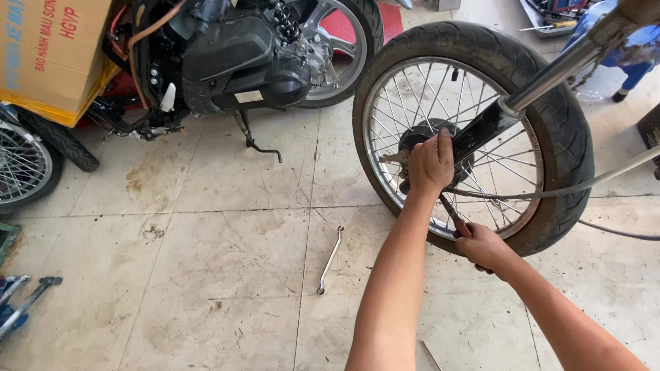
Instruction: The person works on a motorcycle wheel by using pliers to adjust or pull a cable and then uses a screwdriver to tighten a screw on the wheel assembly.
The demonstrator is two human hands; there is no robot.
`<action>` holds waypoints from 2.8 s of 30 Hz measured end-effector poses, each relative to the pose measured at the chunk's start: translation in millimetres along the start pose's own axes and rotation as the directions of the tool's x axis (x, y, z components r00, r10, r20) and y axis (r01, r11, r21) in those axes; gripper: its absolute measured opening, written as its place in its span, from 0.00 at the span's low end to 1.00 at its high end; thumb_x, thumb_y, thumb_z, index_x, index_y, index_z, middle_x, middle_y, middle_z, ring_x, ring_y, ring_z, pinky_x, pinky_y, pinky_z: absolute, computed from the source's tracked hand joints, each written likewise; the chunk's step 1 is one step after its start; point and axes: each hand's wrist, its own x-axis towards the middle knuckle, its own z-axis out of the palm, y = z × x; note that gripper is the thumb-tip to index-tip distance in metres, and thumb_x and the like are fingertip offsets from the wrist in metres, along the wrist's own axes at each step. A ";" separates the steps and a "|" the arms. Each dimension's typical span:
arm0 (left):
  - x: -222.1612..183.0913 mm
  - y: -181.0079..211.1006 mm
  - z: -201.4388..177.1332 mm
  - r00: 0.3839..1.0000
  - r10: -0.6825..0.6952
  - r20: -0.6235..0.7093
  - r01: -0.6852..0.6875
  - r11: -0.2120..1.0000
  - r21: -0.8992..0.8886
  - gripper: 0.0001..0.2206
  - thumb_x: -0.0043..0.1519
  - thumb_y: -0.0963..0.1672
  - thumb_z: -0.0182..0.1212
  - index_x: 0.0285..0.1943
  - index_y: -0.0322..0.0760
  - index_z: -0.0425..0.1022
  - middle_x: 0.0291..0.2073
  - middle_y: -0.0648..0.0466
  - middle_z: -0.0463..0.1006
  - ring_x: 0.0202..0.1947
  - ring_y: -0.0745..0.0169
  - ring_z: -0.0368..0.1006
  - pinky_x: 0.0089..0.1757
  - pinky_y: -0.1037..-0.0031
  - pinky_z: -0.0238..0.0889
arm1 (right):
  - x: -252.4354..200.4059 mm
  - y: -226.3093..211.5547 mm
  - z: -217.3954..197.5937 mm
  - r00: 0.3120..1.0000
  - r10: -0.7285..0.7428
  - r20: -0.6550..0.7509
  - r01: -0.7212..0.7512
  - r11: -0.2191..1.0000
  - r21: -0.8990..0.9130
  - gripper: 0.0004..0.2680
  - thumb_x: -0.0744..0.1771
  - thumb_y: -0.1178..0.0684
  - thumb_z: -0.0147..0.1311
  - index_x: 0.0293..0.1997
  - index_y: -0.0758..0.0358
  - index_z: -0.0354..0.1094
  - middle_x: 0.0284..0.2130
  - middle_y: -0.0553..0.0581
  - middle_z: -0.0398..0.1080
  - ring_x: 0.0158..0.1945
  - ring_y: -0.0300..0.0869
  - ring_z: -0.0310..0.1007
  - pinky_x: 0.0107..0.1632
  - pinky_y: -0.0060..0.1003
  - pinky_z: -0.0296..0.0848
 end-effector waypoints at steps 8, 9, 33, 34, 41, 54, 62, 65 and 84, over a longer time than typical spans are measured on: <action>4.5 -7.6 0.7 1.000 0.019 0.003 -0.019 1.000 -0.019 0.26 0.72 0.53 0.33 0.39 0.43 0.80 0.26 0.34 0.78 0.37 0.21 0.77 0.42 0.33 0.71 | -0.3 -16.1 -6.9 0.998 -0.058 0.002 0.054 0.902 -0.429 0.24 0.61 0.45 0.51 0.62 0.64 0.61 0.52 0.80 0.72 0.59 0.71 0.71 0.61 0.63 0.68; 5.1 -9.3 2.7 1.000 0.021 0.001 -0.021 1.000 0.003 0.25 0.71 0.54 0.34 0.38 0.44 0.79 0.26 0.34 0.79 0.38 0.23 0.77 0.43 0.34 0.70 | 7.1 -11.2 -6.9 0.998 -0.053 -0.031 0.034 0.899 -0.436 0.24 0.61 0.43 0.52 0.61 0.62 0.62 0.53 0.77 0.71 0.60 0.71 0.71 0.61 0.61 0.68; 3.7 -8.9 16.7 0.928 0.242 -0.284 -0.217 0.969 0.117 0.19 0.68 0.49 0.42 0.23 0.45 0.68 0.14 0.44 0.70 0.25 0.37 0.76 0.31 0.50 0.71 | -66.6 -31.7 15.3 1.000 0.012 0.021 -0.018 0.962 0.271 0.08 0.62 0.58 0.52 0.37 0.76 0.70 0.14 0.63 0.62 0.14 0.49 0.61 0.15 0.40 0.60; 2.5 -9.7 14.3 0.930 0.234 -0.284 -0.215 0.972 0.096 0.19 0.68 0.49 0.42 0.23 0.45 0.68 0.14 0.44 0.70 0.25 0.37 0.76 0.31 0.50 0.71 | -106.0 0.2 15.6 1.000 0.025 0.006 -0.026 0.965 0.262 0.08 0.62 0.58 0.52 0.37 0.76 0.70 0.14 0.63 0.62 0.14 0.49 0.61 0.15 0.40 0.60; -5.3 40.8 -0.6 0.998 -0.053 0.016 0.052 0.998 0.045 0.34 0.70 0.53 0.25 0.29 0.31 0.77 0.24 0.38 0.80 0.27 0.40 0.79 0.30 0.56 0.71 | -177.2 205.7 -54.5 0.963 0.271 -0.003 -0.203 0.729 0.654 0.08 0.63 0.69 0.48 0.44 0.72 0.68 0.24 0.66 0.57 0.23 0.53 0.57 0.21 0.42 0.51; -22.4 54.5 -44.0 0.945 -0.177 0.274 0.146 0.981 0.131 0.37 0.70 0.57 0.22 0.55 0.26 0.78 0.47 0.24 0.79 0.54 0.21 0.74 0.57 0.37 0.63 | -127.7 16.3 -4.3 0.943 0.164 0.288 -0.267 0.891 0.368 0.29 0.62 0.59 0.54 0.73 0.70 0.52 0.58 0.73 0.68 0.66 0.66 0.66 0.60 0.81 0.55; 1.4 16.9 -41.5 0.909 -0.134 0.395 0.137 0.990 0.020 0.37 0.71 0.59 0.20 0.65 0.34 0.73 0.50 0.25 0.78 0.58 0.19 0.71 0.58 0.35 0.63 | 0.7 -10.1 21.2 0.967 0.175 0.187 -0.233 0.903 0.361 0.21 0.63 0.57 0.55 0.63 0.70 0.62 0.47 0.69 0.70 0.54 0.65 0.70 0.50 0.84 0.62; 3.8 7.2 -46.5 0.911 -0.096 0.401 0.139 0.987 -0.080 0.37 0.72 0.59 0.20 0.67 0.31 0.69 0.48 0.24 0.78 0.57 0.16 0.71 0.56 0.31 0.65 | -19.9 -45.5 18.0 0.970 0.187 0.153 -0.231 0.905 0.359 0.16 0.65 0.57 0.51 0.57 0.74 0.63 0.38 0.68 0.69 0.45 0.65 0.73 0.41 0.77 0.70; 1.6 5.8 -25.1 0.963 -0.101 0.250 0.087 0.994 0.070 0.37 0.70 0.59 0.21 0.51 0.38 0.81 0.35 0.32 0.83 0.45 0.24 0.80 0.50 0.36 0.71 | -14.7 -43.5 23.3 0.986 0.150 0.067 -0.163 0.942 0.292 0.06 0.64 0.57 0.50 0.30 0.72 0.65 0.14 0.58 0.58 0.18 0.51 0.62 0.20 0.47 0.66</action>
